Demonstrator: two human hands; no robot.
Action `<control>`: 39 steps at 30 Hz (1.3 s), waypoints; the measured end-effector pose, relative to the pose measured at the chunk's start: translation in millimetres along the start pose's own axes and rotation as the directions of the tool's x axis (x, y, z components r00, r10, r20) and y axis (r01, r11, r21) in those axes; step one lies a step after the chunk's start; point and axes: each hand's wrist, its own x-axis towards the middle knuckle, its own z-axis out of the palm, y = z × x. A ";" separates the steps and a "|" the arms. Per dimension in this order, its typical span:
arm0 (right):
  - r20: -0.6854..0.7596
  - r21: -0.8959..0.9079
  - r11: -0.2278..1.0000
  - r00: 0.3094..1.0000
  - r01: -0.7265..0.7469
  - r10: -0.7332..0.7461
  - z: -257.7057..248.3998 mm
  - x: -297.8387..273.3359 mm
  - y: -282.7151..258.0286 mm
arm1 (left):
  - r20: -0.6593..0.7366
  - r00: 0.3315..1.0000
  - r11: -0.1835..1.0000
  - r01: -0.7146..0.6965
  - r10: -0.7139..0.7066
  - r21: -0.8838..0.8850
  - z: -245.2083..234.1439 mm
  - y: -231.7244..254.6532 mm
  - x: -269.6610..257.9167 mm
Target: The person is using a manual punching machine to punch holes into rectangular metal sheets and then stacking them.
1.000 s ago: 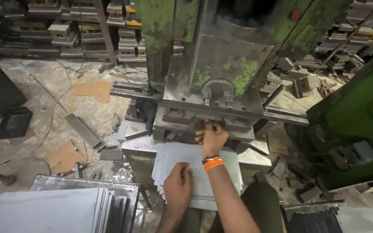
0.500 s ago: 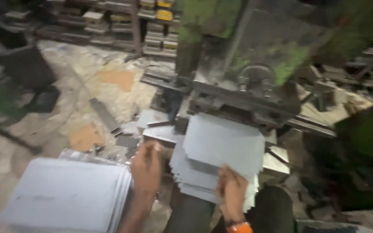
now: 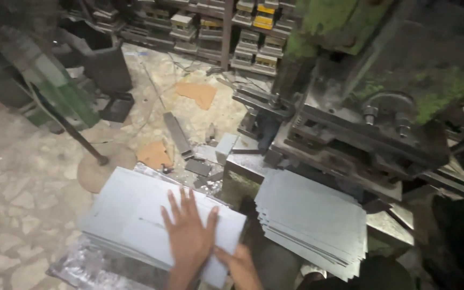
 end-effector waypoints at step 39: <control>-0.853 0.207 0.858 0.516 0.470 -0.077 -127.8 112.7 -303.5 | 0.269 0.931 0.276 0.199 0.247 -0.941 -30.8 200.6 36.9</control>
